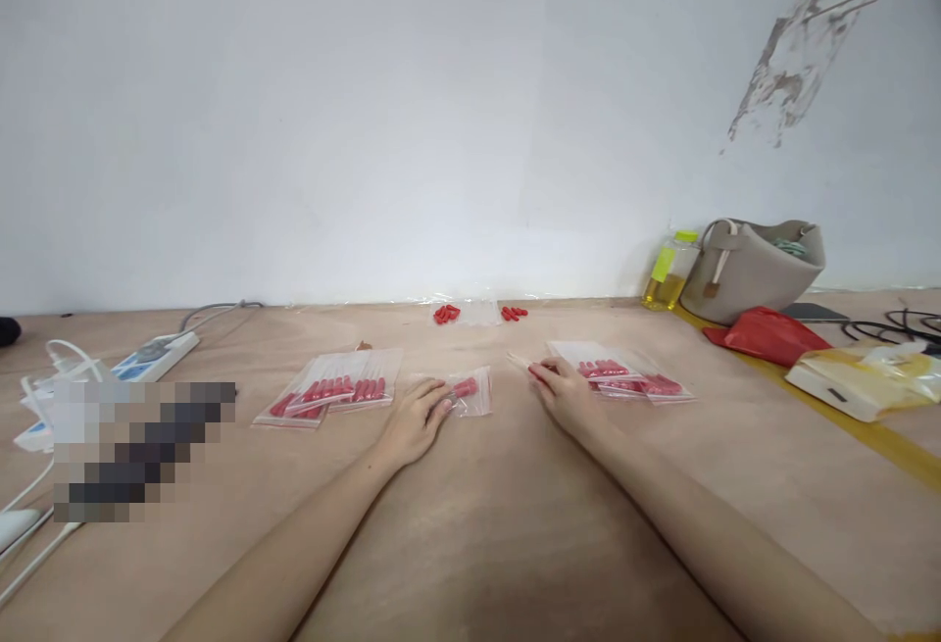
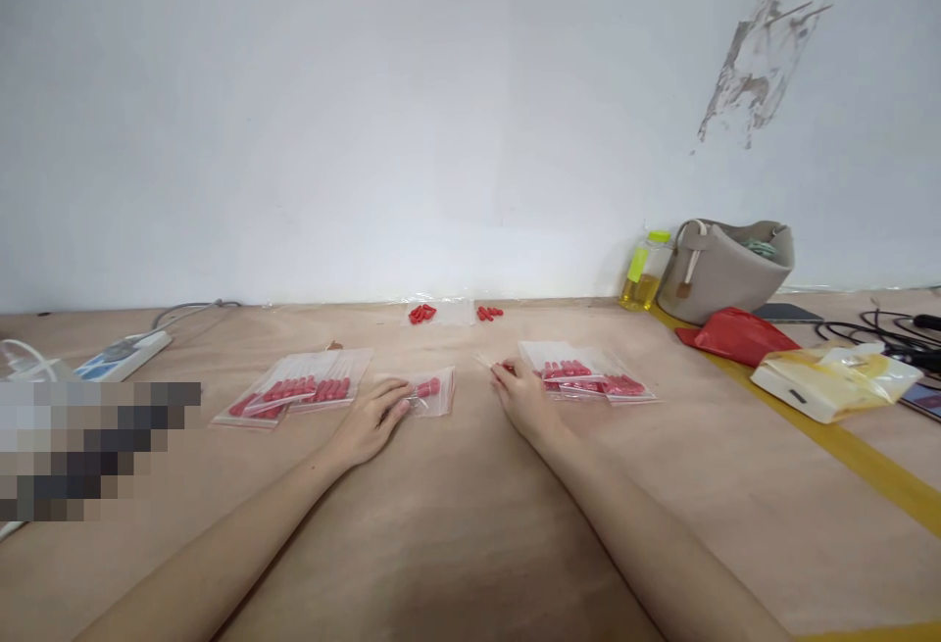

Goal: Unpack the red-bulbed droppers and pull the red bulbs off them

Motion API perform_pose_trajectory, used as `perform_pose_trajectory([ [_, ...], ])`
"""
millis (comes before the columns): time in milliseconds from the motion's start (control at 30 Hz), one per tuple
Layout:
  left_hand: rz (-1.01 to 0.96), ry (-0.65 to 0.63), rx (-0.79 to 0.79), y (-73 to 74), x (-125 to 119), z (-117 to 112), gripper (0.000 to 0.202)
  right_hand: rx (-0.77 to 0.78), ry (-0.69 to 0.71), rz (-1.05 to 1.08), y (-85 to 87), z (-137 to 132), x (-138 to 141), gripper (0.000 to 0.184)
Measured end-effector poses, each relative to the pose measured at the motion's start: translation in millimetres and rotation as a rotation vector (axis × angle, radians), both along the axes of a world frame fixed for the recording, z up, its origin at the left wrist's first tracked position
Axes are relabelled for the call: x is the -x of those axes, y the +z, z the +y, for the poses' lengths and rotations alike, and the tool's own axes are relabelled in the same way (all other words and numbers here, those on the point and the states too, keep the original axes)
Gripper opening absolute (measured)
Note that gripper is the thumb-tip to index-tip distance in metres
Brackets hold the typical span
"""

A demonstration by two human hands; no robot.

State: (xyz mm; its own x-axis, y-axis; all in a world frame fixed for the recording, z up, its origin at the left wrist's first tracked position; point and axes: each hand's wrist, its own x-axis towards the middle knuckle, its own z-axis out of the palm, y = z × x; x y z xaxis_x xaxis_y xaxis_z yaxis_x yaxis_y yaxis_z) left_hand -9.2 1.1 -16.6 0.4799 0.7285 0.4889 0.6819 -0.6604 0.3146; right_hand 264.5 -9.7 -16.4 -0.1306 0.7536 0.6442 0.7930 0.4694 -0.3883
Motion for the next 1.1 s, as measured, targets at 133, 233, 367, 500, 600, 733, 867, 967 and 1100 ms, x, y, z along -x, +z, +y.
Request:
perform_pose_trajectory([
  [133, 0.021, -0.025, 0.029, 1.4, -1, -1, 0.033, 0.070, 0.001, -0.170, -13.3, -3, 11, 0.018],
  [233, 0.025, -0.020, 0.043, 2.9, -2, -2, 0.034, 0.092, 0.004, -0.170, -15.5, -4, 16, 0.013],
  [367, 0.035, -0.012, 0.072, 3.5, -2, -2, 0.036, 0.062, 0.000, -0.079, -16.2, -3, 18, 0.012],
  [500, 0.058, -0.004, 0.081, 1.7, -2, -2, 0.038, 0.018, -0.059, 0.101, -15.2, 2, 12, 0.016],
  [600, 0.076, 0.003, 0.083, 1.1, -2, -1, 0.038, 0.045, -0.105, 0.182, -14.5, 6, 6, 0.017],
  [733, 0.080, 0.002, 0.073, 1.4, -2, -1, 0.039, 0.094, -0.126, 0.154, -16.6, 7, 1, 0.022],
  [867, 0.075, -0.004, 0.062, 1.5, -2, -2, 0.040, 0.114, -0.059, 0.088, -16.7, 3, 0, 0.028],
  [967, 0.071, -0.009, 0.061, 2.3, -2, -2, 0.039, 0.180, 0.049, 0.045, -12.2, -1, -2, 0.027],
  [1100, 0.075, -0.002, 0.079, 3.8, -3, -3, 0.040, 0.230, 0.161, 0.030, -6.1, -3, -6, 0.030],
])
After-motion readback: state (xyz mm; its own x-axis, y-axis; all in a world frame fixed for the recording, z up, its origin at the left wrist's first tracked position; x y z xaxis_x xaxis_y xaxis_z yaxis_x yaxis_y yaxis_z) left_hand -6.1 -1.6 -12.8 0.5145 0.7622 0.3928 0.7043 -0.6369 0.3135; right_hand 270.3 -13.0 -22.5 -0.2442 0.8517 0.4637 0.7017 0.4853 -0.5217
